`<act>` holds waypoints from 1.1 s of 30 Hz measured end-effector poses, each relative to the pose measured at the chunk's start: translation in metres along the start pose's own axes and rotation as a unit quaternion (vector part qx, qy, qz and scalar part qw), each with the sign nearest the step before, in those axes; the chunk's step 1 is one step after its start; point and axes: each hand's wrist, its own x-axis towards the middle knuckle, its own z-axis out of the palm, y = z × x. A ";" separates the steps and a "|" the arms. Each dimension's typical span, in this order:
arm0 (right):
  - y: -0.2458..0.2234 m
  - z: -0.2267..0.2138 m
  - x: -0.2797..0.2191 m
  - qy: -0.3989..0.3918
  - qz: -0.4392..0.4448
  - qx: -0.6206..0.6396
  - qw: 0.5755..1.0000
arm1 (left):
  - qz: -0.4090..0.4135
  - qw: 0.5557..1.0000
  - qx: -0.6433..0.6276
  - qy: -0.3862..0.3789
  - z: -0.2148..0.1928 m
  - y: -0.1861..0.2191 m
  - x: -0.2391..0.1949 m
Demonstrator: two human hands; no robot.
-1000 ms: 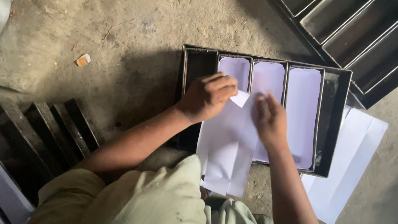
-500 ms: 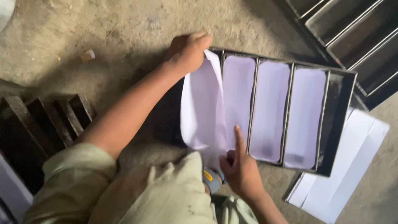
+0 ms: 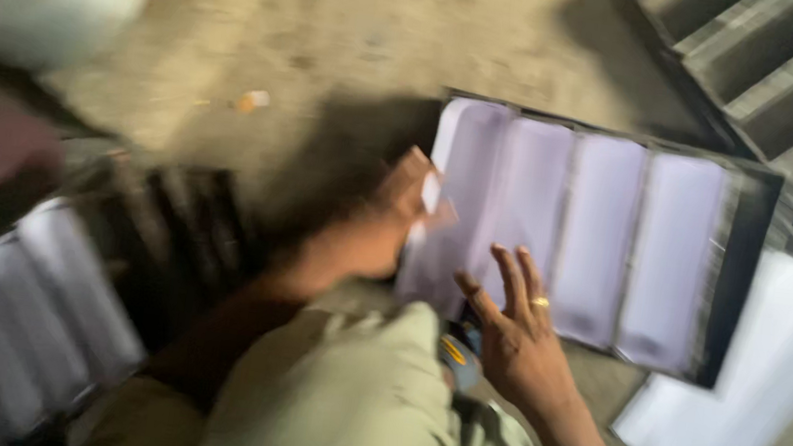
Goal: The person lines rectangular metal loaf pans with white paper sheets. They place a sheet into each compartment, smooth it down, and repeat the process across multiple pans.
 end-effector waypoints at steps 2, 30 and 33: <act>0.004 0.008 0.015 -0.031 -0.022 -0.009 0.999 | 0.067 0.986 -0.138 0.071 -0.003 0.020 -0.024; -0.002 0.075 0.015 -0.275 0.033 -0.051 0.959 | -0.108 0.971 0.208 0.046 0.053 -0.031 0.128; 0.044 0.045 -0.003 -0.051 -0.065 0.027 0.996 | -0.074 0.994 0.063 0.052 0.041 -0.021 0.109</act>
